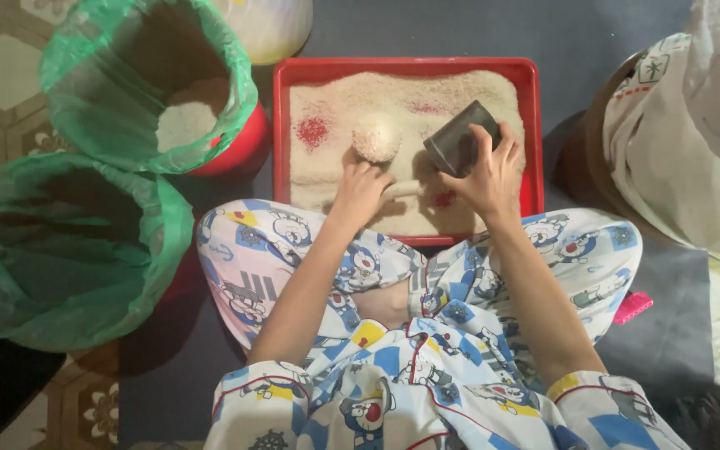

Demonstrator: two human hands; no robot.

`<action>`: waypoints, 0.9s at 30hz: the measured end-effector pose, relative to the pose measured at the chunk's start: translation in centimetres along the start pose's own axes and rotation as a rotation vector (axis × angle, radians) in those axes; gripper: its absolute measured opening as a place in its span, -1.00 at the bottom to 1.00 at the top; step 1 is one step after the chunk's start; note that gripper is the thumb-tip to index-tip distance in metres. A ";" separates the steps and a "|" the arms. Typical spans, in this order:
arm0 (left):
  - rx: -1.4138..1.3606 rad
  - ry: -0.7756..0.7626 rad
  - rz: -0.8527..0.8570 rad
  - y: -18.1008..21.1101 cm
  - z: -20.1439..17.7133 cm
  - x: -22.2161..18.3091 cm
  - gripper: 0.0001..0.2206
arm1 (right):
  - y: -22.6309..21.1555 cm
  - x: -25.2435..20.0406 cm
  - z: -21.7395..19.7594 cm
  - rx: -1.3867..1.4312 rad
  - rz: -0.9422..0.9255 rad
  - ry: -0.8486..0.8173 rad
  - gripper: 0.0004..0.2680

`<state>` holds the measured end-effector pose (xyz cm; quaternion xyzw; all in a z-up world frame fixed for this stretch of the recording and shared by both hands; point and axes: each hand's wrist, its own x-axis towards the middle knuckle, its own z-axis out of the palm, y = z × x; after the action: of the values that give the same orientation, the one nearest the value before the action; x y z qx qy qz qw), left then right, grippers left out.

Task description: Packaging grains by scooping them from a large sack into a tray and then into smaller green bags using a metal cup.

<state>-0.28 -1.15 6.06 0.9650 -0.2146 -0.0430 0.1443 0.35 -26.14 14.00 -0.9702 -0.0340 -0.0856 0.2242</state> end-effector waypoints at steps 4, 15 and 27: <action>-0.112 0.028 0.008 0.9 -5.0 0.7 -0.75 | 0.4 0.1 0.4 0.024 -0.009 -0.005 -0.26; -0.002 0.145 0.024 -6.3 -4.2 9.9 -0.81 | 1.5 0.7 1.6 0.109 0.092 0.075 -0.29; -0.086 0.204 -0.054 -7.2 -2.0 11.9 -0.72 | 1.3 1.4 2.2 0.251 0.180 -0.082 -0.29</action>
<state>13.68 0.47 5.56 0.9627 -0.1707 0.0424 0.2055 2.16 -26.31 11.73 -0.9363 0.0338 -0.0205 0.3491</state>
